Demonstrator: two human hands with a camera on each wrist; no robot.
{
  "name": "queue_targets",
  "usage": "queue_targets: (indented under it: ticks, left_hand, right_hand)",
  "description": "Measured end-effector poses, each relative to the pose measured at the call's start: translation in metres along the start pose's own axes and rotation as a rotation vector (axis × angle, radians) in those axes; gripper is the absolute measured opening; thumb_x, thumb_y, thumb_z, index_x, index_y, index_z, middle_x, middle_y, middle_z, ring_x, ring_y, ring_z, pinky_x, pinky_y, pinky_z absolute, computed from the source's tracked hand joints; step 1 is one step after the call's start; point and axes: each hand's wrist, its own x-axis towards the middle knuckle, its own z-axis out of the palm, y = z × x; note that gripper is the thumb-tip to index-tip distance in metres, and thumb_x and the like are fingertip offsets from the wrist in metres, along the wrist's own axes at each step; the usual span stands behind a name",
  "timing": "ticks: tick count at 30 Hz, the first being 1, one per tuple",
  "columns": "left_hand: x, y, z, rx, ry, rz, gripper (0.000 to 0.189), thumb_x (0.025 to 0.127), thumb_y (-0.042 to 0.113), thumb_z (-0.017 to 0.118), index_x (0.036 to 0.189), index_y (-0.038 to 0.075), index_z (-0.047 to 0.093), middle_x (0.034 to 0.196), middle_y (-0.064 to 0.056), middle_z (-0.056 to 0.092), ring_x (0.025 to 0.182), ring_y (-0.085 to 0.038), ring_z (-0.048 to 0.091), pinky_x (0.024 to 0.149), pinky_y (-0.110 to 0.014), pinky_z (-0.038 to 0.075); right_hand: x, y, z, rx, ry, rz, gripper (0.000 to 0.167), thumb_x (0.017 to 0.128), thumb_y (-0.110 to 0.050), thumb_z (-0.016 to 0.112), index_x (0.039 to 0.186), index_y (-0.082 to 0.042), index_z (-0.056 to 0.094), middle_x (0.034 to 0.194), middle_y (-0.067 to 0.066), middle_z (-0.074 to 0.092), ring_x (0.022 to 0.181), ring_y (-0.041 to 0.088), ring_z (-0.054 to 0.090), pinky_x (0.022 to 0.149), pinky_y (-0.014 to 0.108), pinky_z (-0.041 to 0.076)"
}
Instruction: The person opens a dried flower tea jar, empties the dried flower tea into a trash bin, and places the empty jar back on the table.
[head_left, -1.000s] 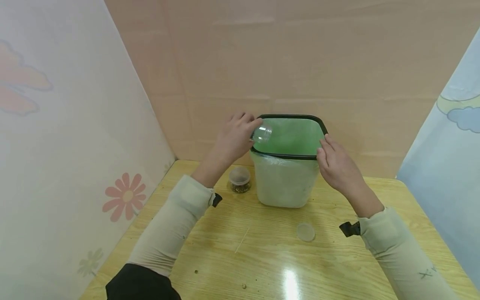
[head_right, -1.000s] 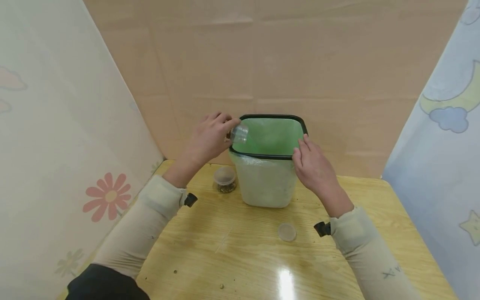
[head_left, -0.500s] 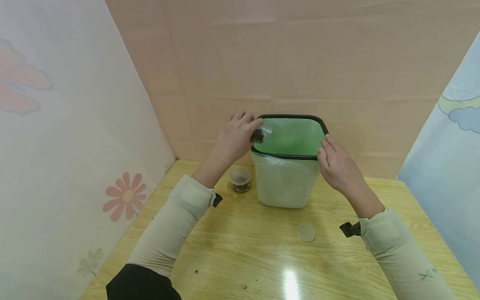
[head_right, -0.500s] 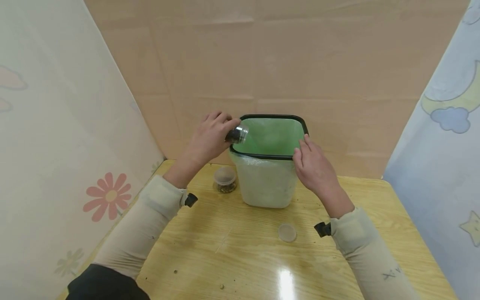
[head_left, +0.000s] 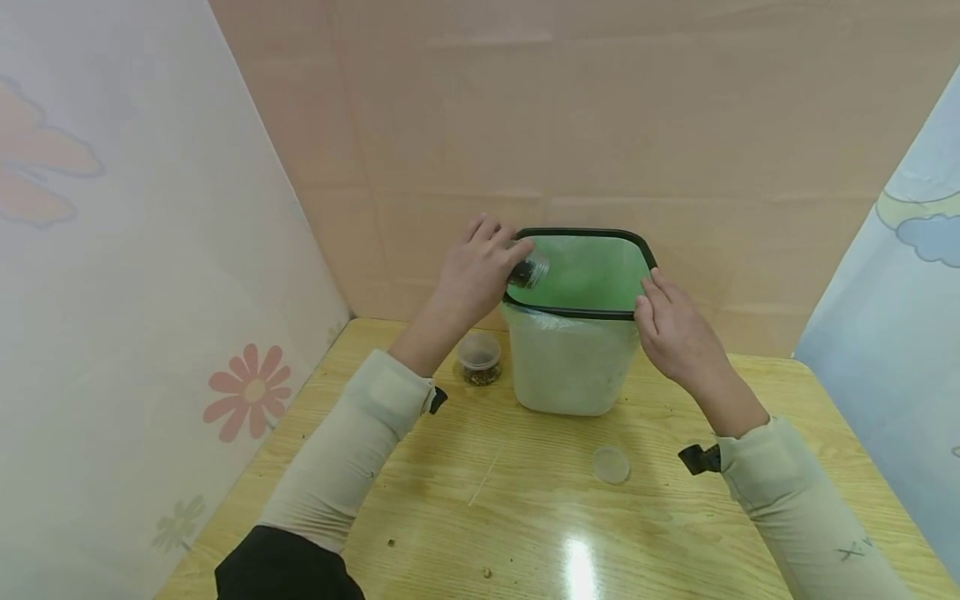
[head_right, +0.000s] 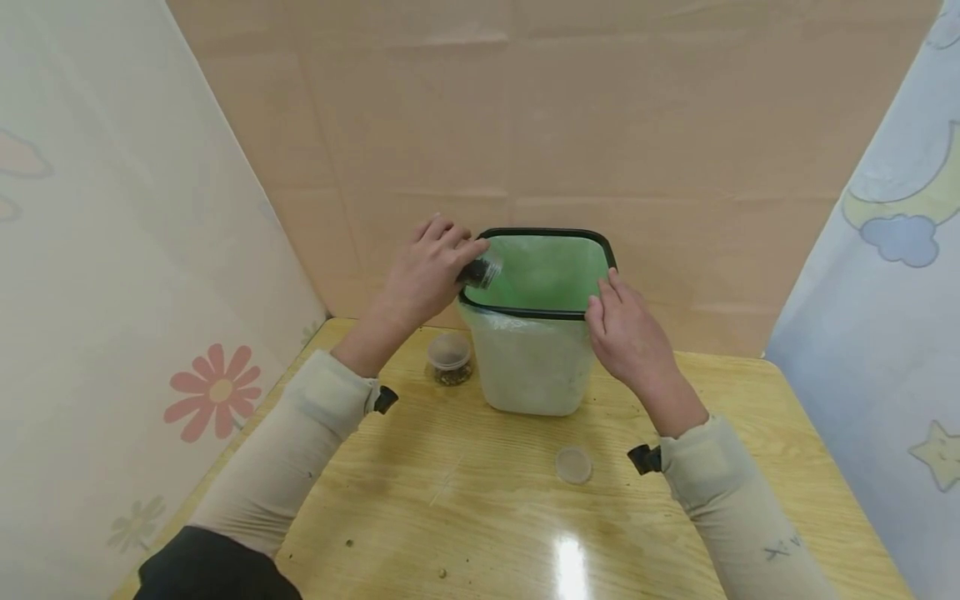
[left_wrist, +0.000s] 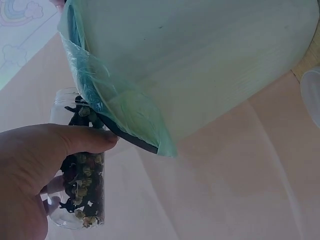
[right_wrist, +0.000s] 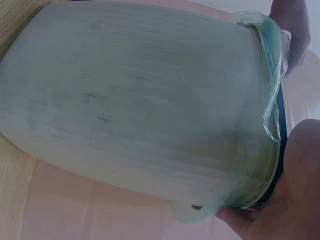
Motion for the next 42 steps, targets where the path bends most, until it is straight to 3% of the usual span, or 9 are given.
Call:
queue_targets:
  ticks: [21, 42]
  left_hand:
    - [0.0029, 0.0032, -0.0028, 0.04, -0.061, 0.009, 0.044, 0.099, -0.002, 0.056, 0.134, 0.024, 0.063, 0.128, -0.006, 0.062, 0.123, -0.027, 0.05, 0.123, -0.039, 0.024]
    - [0.0026, 0.0051, -0.002, 0.173, -0.069, 0.08, 0.054, 0.096, 0.001, 0.065, 0.143, 0.028, 0.056, 0.137, -0.007, 0.055, 0.133, -0.026, 0.047, 0.126, -0.04, 0.013]
  right_hand:
    - [-0.0019, 0.0009, -0.0011, -0.004, 0.004, -0.005, 0.065, 0.11, -0.034, 0.017, 0.151, 0.014, 0.031, 0.162, 0.03, 0.021, 0.149, 0.048, 0.019, 0.12, 0.06, 0.018]
    - [-0.0021, 0.0003, -0.0006, -0.012, -0.004, -0.01, 0.064, 0.11, -0.032, 0.017, 0.15, 0.015, 0.031, 0.162, 0.031, 0.021, 0.148, 0.05, 0.021, 0.119, 0.062, 0.019]
